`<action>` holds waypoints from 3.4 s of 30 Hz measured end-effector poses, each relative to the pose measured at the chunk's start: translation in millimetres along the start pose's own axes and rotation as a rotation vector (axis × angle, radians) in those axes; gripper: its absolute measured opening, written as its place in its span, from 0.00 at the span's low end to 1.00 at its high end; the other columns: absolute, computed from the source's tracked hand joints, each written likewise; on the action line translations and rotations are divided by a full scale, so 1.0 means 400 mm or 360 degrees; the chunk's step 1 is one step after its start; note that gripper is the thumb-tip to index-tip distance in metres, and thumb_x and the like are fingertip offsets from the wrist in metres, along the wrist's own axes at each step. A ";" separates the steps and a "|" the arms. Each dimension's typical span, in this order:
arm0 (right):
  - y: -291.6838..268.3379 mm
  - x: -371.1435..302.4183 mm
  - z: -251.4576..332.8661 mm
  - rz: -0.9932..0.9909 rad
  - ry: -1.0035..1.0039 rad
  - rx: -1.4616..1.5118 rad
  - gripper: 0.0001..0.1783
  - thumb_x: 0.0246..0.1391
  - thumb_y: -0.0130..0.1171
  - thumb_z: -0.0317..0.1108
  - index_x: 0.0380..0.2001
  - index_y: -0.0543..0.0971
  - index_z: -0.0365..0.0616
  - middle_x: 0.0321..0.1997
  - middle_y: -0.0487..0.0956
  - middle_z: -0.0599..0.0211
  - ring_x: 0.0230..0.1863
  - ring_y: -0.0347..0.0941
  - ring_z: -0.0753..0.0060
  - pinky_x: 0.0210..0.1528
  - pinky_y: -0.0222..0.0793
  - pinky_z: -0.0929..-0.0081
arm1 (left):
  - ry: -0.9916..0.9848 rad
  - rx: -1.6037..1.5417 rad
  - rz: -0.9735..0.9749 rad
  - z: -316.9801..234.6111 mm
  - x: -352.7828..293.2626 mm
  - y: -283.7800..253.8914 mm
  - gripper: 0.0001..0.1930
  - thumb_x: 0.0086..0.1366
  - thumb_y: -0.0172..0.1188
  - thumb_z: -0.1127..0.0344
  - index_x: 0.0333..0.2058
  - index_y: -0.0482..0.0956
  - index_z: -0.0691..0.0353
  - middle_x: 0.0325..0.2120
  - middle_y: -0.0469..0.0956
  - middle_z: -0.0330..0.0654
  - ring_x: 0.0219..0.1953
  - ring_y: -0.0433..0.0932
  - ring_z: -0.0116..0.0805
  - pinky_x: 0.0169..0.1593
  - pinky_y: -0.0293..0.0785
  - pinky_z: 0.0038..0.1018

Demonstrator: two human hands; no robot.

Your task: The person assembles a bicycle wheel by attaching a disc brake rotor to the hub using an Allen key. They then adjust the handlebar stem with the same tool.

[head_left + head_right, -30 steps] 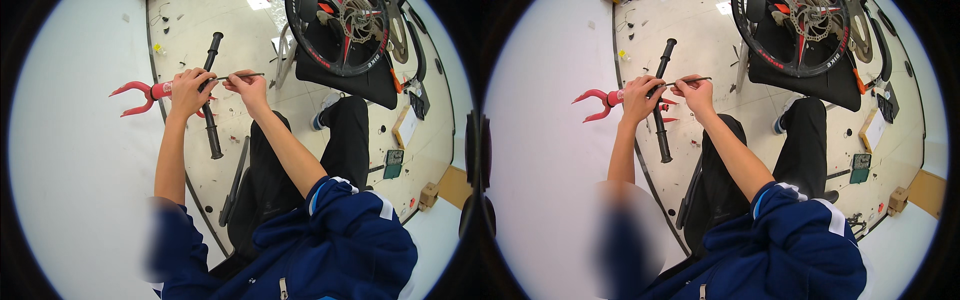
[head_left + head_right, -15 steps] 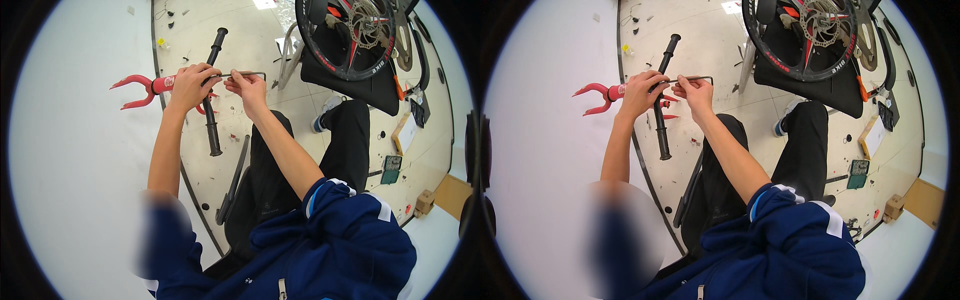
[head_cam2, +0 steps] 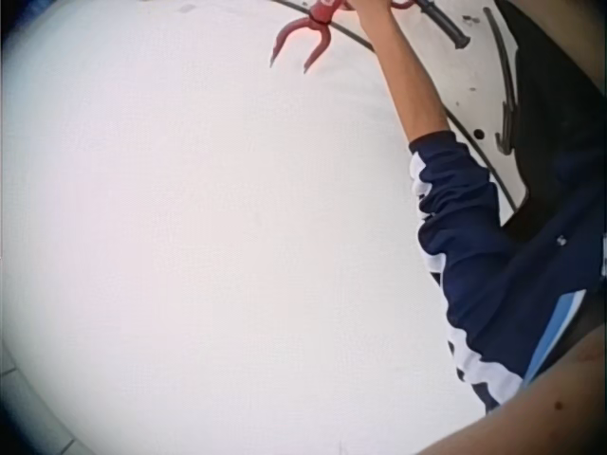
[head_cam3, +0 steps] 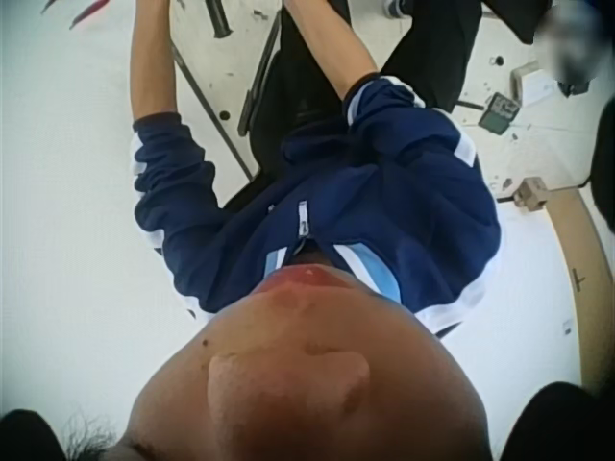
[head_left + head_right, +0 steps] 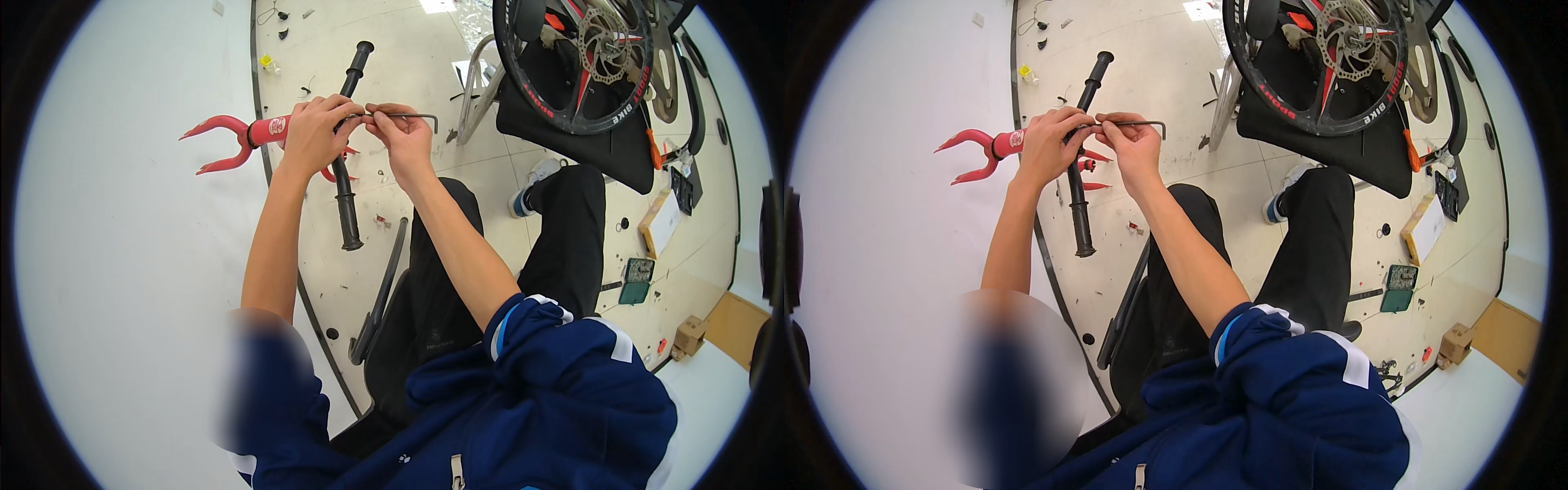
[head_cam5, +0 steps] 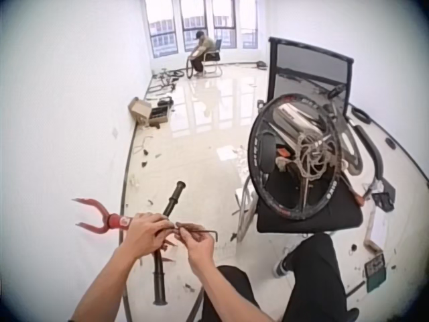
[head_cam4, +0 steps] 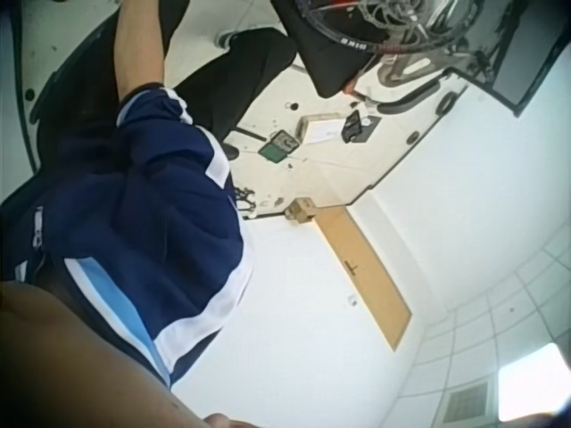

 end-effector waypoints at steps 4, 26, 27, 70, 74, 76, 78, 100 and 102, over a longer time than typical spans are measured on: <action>-0.005 -0.002 -0.002 -0.0006 0.0071 0.0003 0.09 0.61 0.60 0.25 0.42 0.78 0.30 0.44 0.83 0.53 0.43 0.83 0.67 0.45 0.82 0.78 | -0.0015 -0.0032 0.0012 0.000 0.007 0.000 0.05 0.62 0.63 0.60 0.37 0.83 0.48 0.35 0.80 0.27 0.36 0.78 0.32 0.45 0.67 0.33; -0.017 0.007 -0.025 0.0023 0.0040 0.0205 0.10 0.58 0.63 0.25 0.42 0.80 0.31 0.43 0.83 0.55 0.46 0.81 0.70 0.48 0.82 0.74 | -0.0092 -0.0147 -0.0042 0.002 0.012 -0.001 0.06 0.61 0.66 0.60 0.35 0.83 0.51 0.33 0.79 0.27 0.35 0.77 0.31 0.44 0.66 0.31; -0.016 0.005 -0.027 -0.0015 0.0063 0.0213 0.10 0.58 0.63 0.24 0.42 0.80 0.31 0.43 0.83 0.55 0.46 0.81 0.70 0.49 0.82 0.74 | -0.0105 -0.0134 -0.0025 0.003 0.011 -0.001 0.06 0.61 0.66 0.60 0.35 0.83 0.51 0.33 0.79 0.27 0.35 0.77 0.31 0.45 0.66 0.32; -0.050 -0.027 -0.047 -0.0171 0.0178 0.0272 0.12 0.62 0.59 0.26 0.47 0.74 0.33 0.47 0.81 0.54 0.49 0.80 0.66 0.55 0.79 0.70 | -0.0137 -0.0070 -0.0016 -0.011 0.007 -0.003 0.08 0.58 0.68 0.56 0.32 0.84 0.51 0.34 0.80 0.26 0.37 0.76 0.31 0.44 0.67 0.33; -0.064 -0.025 -0.064 -0.0299 0.0224 0.0136 0.10 0.60 0.62 0.29 0.41 0.74 0.35 0.44 0.82 0.57 0.49 0.80 0.66 0.55 0.79 0.69 | -0.0116 -0.0091 0.0013 -0.012 0.008 0.001 0.08 0.57 0.69 0.56 0.31 0.83 0.51 0.33 0.80 0.25 0.36 0.76 0.31 0.44 0.67 0.33; -0.064 -0.025 -0.066 -0.0276 0.0220 0.0118 0.11 0.60 0.63 0.29 0.41 0.74 0.36 0.43 0.82 0.58 0.49 0.80 0.66 0.55 0.79 0.68 | -0.0126 -0.0155 0.0016 0.011 0.006 0.011 0.08 0.57 0.69 0.56 0.31 0.84 0.50 0.33 0.80 0.25 0.36 0.76 0.31 0.44 0.67 0.33; -0.054 -0.022 -0.058 -0.0190 0.0204 0.0125 0.12 0.60 0.63 0.28 0.44 0.75 0.36 0.44 0.82 0.58 0.48 0.80 0.66 0.56 0.79 0.68 | -0.0130 -0.0190 0.0005 0.020 0.004 0.010 0.08 0.57 0.69 0.56 0.30 0.84 0.50 0.33 0.80 0.25 0.36 0.76 0.31 0.44 0.66 0.33; -0.024 -0.022 -0.035 -0.0011 0.0193 0.0430 0.19 0.62 0.60 0.26 0.54 0.73 0.33 0.53 0.79 0.58 0.54 0.77 0.67 0.58 0.77 0.71 | -0.0150 -0.0114 -0.0001 0.030 -0.003 0.008 0.10 0.58 0.68 0.54 0.30 0.85 0.52 0.34 0.80 0.25 0.37 0.76 0.30 0.45 0.67 0.32; -0.033 -0.017 -0.044 -0.0095 0.0198 0.0425 0.15 0.63 0.59 0.27 0.51 0.75 0.36 0.51 0.80 0.59 0.51 0.78 0.68 0.57 0.78 0.69 | -0.0157 -0.0112 0.0027 0.017 0.006 0.005 0.09 0.58 0.68 0.54 0.30 0.85 0.52 0.35 0.80 0.25 0.38 0.76 0.30 0.45 0.67 0.32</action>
Point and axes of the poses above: each hand's wrist, its own x-axis towards the middle knuckle, its own y-axis out of the palm, z = x × y, the point moved 9 cm from there along x, towards the middle knuckle
